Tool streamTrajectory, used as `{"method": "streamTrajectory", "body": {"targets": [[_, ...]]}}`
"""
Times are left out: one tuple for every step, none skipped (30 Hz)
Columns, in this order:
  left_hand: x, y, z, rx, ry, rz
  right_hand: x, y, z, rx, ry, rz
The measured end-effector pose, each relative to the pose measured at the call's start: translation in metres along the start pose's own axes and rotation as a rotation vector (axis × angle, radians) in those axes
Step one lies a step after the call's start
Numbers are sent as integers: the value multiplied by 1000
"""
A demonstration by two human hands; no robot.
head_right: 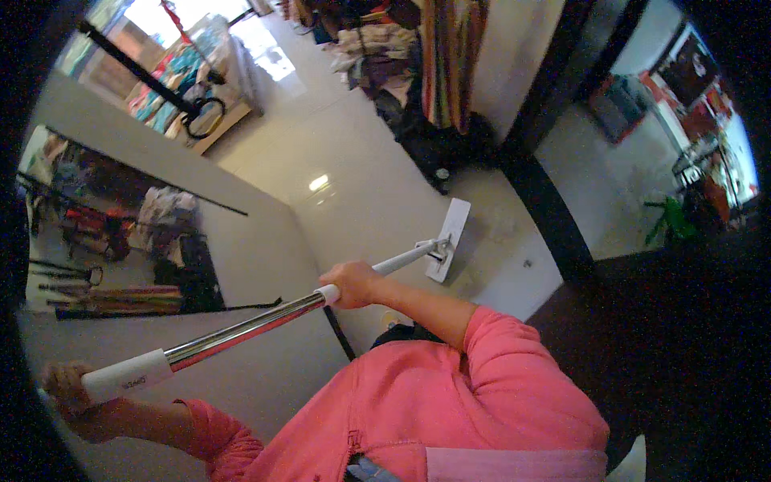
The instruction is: The person mops the floor in a cluttered bedroom using a flat mop. They move around furniture and items on the floor, including a bed, clothes, and storage bins, to clean the tiled surface.
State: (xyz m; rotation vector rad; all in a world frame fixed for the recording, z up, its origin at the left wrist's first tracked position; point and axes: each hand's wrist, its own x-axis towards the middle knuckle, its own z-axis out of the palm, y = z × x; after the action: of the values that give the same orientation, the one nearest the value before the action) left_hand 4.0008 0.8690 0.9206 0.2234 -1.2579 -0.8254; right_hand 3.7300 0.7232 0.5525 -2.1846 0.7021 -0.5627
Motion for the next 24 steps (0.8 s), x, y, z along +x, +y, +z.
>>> {"method": "streamTrajectory", "body": {"targets": [[-1, 10, -1, 31, -26, -9, 7, -3, 8, 24, 5, -37], [-2, 21, -2, 67, -52, -17, 15, -3, 15, 27, 27, -67], [-8, 33, -3, 129, -56, -16, 25, -2, 24, 32, 49, -96], [-9, 38, 0, 184, -61, -13, 34, -1, 30, 33, 75, -122], [-12, 39, 2, 266, -6, 44, 45, 0, 36, 58, 127, -142], [-18, 35, 6, 348, 49, 101, 57, 2, 41, 85, 179, -161], [-26, 26, 12, 431, 104, 158, 70, 4, 48, 113, 229, -180], [-32, 9, 14, 495, 154, 214, 85, 16, 54, 87, 288, -188], [-37, -4, 20, 576, 203, 273, 101, 21, 61, 96, 328, -146], [-39, -17, 22, 577, 174, 235, 117, 27, 67, 103, 372, -101], [-41, -31, 23, 575, 146, 198, 134, 38, 75, 106, 417, -55], [-40, -46, 19, 498, 43, 61, 152, 49, 82, 81, 460, -24], [-37, -59, 10, 486, -97, -41, 168, 58, 86, 85, 471, -15], [-38, -77, -6, 452, -242, -141, 182, 73, 85, 73, 493, 3], [-44, -96, -17, 461, -248, -187, 197, 90, 82, 61, 517, 23], [-49, -109, -16, 568, -271, -242, 212, 101, 88, 69, 478, 57], [-55, -122, -17, 673, -295, -292, 223, 106, 96, 83, 456, 105], [-58, -133, -17, 849, -342, -339, 234, 111, 103, 95, 436, 155], [-61, -150, -25, 883, -360, -478, 238, 118, 112, 104, 411, 218], [-65, -160, -31, 918, -373, -620, 238, 120, 119, 142, 394, 180], [-73, -166, -37, 909, -401, -636, 238, 121, 125, 163, 420, 176], [-81, -170, -42, 889, -430, -647, 236, 123, 130, 176, 447, 177], [-85, -172, -47, 869, -461, -658, 234, 124, 134, 187, 477, 179], [-86, -169, -48, 908, -475, -612, 231, 125, 138, 142, 529, 133]]}}
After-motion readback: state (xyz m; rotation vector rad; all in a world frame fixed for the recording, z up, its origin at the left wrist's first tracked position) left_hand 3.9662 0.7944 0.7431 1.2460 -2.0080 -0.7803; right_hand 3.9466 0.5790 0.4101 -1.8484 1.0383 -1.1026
